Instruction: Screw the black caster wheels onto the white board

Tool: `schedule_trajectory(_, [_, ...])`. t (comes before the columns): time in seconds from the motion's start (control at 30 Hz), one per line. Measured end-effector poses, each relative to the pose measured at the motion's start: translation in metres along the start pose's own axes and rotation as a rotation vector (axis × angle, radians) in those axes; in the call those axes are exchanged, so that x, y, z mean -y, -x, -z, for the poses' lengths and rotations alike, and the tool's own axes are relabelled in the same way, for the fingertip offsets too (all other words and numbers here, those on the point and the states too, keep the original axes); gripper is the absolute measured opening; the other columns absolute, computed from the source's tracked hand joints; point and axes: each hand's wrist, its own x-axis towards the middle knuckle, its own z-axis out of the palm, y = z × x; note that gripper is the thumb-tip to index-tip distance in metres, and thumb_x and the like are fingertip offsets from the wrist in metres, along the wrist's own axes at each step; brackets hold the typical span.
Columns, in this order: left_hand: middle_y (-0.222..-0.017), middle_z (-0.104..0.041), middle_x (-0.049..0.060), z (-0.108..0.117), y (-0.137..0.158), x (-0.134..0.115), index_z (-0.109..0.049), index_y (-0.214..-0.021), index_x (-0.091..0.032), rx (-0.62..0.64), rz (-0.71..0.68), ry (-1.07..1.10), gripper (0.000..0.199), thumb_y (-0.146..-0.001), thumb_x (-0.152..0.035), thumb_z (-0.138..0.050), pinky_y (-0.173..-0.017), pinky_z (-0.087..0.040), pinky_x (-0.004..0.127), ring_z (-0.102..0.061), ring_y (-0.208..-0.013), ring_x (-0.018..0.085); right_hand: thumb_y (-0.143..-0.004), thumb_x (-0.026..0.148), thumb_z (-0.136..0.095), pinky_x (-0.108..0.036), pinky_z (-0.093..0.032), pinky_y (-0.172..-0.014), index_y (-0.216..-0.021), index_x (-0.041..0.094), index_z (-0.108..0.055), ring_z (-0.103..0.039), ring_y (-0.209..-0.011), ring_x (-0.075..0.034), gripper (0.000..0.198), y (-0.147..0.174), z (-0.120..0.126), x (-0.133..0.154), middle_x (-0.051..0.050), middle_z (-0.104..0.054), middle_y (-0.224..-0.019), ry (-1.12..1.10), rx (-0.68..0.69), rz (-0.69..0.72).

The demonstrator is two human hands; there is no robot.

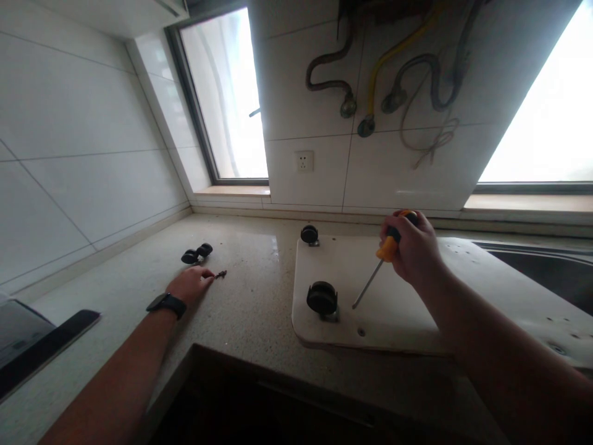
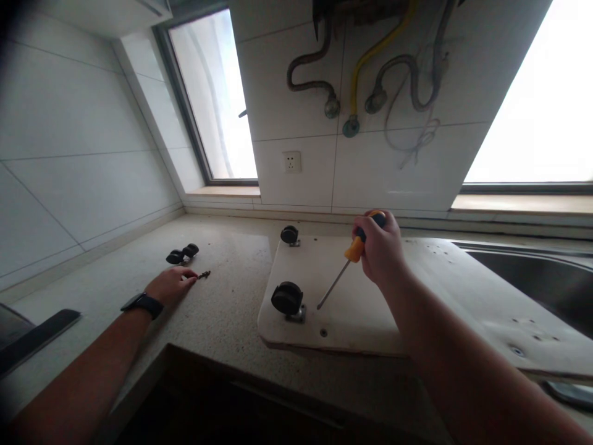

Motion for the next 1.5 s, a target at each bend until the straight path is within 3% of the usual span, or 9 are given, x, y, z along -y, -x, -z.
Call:
schedule_trajectory(0.23, [-0.103,-0.077,0.015,-0.008,0.006,-0.008,-0.079,-0.091,-0.017,-0.102,0.057,0.069,0.034,-0.08,-0.043,-0.06,-0.092,-0.05,0.043,-0.069,-0.098,0.034,-0.064,0.019,-0.074,-0.02,-0.039,-0.032,-0.078,0.026,-0.054,-0.05,-0.044,-0.011,0.025,-0.001,0.001,0.004,0.005,-0.057,-0.056,-0.02,-0.027,-0.019])
schedule_trajectory(0.4, [-0.091,-0.075,0.013,0.0,0.007,-0.032,-0.073,-0.097,-0.014,-0.197,0.088,0.282,0.039,-0.084,-0.048,-0.057,-0.08,-0.053,0.038,-0.07,-0.084,0.028,-0.065,0.018,-0.074,-0.017,-0.043,-0.036,-0.077,0.025,-0.05,-0.051,-0.048,-0.009,0.027,-0.007,0.003,0.002,0.007,-0.056,-0.059,-0.064,-0.114,-0.006])
schedule_trajectory(0.5, [-0.089,-0.072,0.011,0.005,0.011,-0.076,-0.067,-0.108,-0.011,-0.225,0.01,0.46,0.047,-0.091,-0.051,-0.05,-0.072,-0.053,0.033,-0.067,-0.079,0.023,-0.069,0.023,-0.077,-0.015,-0.045,-0.037,-0.082,0.026,-0.047,-0.055,-0.052,-0.009,0.033,-0.009,0.004,0.002,0.008,-0.057,-0.065,-0.097,-0.171,-0.007])
schedule_trajectory(0.6, [-0.087,-0.069,0.006,0.011,0.028,-0.139,-0.066,-0.109,-0.015,-0.206,-0.108,0.609,0.043,-0.093,-0.053,-0.051,-0.066,-0.051,0.028,-0.062,-0.073,0.017,-0.07,0.029,-0.081,-0.015,-0.047,-0.037,-0.085,0.026,-0.047,-0.058,-0.053,-0.009,0.038,-0.006,0.004,0.002,0.007,-0.057,-0.069,-0.118,-0.15,-0.028])
schedule_trajectory(0.7, [-0.082,-0.064,0.001,0.018,0.054,-0.197,-0.066,-0.101,-0.018,-0.081,-0.258,0.863,0.029,-0.092,-0.045,-0.059,-0.062,-0.047,0.025,-0.056,-0.068,0.013,-0.068,0.036,-0.085,-0.018,-0.052,-0.039,-0.088,0.025,-0.048,-0.06,-0.054,-0.009,0.044,0.0,0.0,0.003,0.007,-0.059,-0.072,-0.132,-0.072,-0.043])
schedule_trajectory(0.8, [-0.084,-0.063,0.001,0.024,0.078,-0.229,-0.065,-0.096,-0.019,0.042,-0.369,0.932,0.022,-0.093,-0.04,-0.062,-0.064,-0.045,0.025,-0.054,-0.071,0.013,-0.064,0.039,-0.088,-0.019,-0.054,-0.041,-0.09,0.025,-0.048,-0.06,-0.055,-0.01,0.049,0.008,-0.004,0.005,0.007,-0.06,-0.072,-0.135,0.007,-0.047])
schedule_trajectory(1.0, [-0.084,-0.063,0.001,0.028,0.098,-0.242,-0.065,-0.096,-0.02,0.134,-0.367,0.994,0.021,-0.095,-0.04,-0.062,-0.066,-0.045,0.027,-0.055,-0.073,0.014,-0.063,0.038,-0.088,-0.02,-0.05,-0.038,-0.09,0.026,-0.046,-0.061,-0.056,-0.012,0.052,0.017,-0.008,0.012,0.006,-0.063,-0.07,-0.138,0.117,-0.047])
schedule_trajectory(1.5, [-0.08,-0.062,0.001,0.028,0.102,-0.248,-0.067,-0.092,-0.019,0.13,-0.365,0.932,0.021,-0.093,-0.039,-0.062,-0.06,-0.044,0.025,-0.053,-0.066,0.013,-0.067,0.036,-0.086,-0.021,-0.048,-0.037,-0.091,0.027,-0.045,-0.06,-0.053,-0.013,0.048,0.026,-0.012,0.014,0.006,-0.063,-0.068,-0.103,0.209,-0.031])
